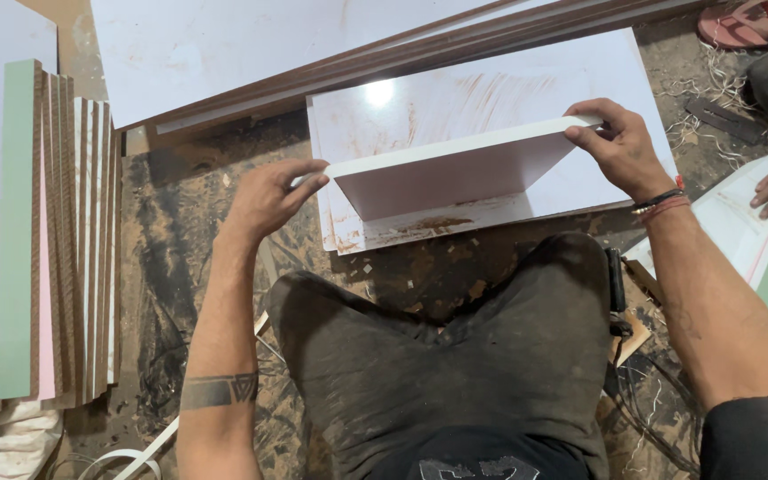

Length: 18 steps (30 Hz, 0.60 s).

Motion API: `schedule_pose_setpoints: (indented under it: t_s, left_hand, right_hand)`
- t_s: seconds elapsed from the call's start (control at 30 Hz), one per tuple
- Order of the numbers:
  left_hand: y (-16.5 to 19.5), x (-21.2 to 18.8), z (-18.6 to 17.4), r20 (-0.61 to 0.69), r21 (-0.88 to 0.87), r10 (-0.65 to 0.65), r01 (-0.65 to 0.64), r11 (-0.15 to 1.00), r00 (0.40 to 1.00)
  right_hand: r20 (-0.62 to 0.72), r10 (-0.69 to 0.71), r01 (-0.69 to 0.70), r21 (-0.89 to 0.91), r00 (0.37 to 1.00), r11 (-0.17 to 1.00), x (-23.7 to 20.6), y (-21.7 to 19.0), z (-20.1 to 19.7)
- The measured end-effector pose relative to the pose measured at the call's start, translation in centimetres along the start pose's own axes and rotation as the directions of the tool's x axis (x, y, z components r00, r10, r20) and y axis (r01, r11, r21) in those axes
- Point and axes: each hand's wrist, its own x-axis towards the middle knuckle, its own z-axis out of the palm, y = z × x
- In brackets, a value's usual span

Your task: The person sits on the floor of a workshop and irons white edge banding tape onto the edge of a laminated board. They hold the board steady with one hand, feed the tape along the edge, and run a hot iron along it to bond the tape, repeating the passes along the board edge.

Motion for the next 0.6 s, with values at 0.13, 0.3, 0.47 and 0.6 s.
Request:
schedule_pose_setpoints:
  t_s: [0.13, 0.3, 0.47, 0.6]
  left_hand:
    - [0.6, -0.7, -0.7, 0.011, 0.132, 0.095, -0.095, 0.987, 0.995]
    - [4.7, 0.7, -0.1, -0.220, 0.211, 0.357, -0.313, 0.926, 0.908]
    - [12.7, 5.2, 6.5, -0.234, 0.149, 0.452, -0.427, 0.892, 0.861]
    - [15.0, 6.7, 8.7, -0.243, 0.001, 0.356, -0.367, 0.930, 0.902]
  right_hand:
    - [0.030, 0.009, -0.008, -0.001, 1.000, 1.000, 0.6, -0.1, -0.3]
    - [0.055, 0.029, -0.030, 0.008, 0.998, 1.000, 0.9, -0.1, -0.6]
    - [0.086, 0.067, -0.070, 0.040, 0.994, 0.997, 0.7, -1.7, -0.6]
    - [0.098, -0.023, 0.029, -0.061, 0.995, 0.998, 0.5, -3.3, -0.9]
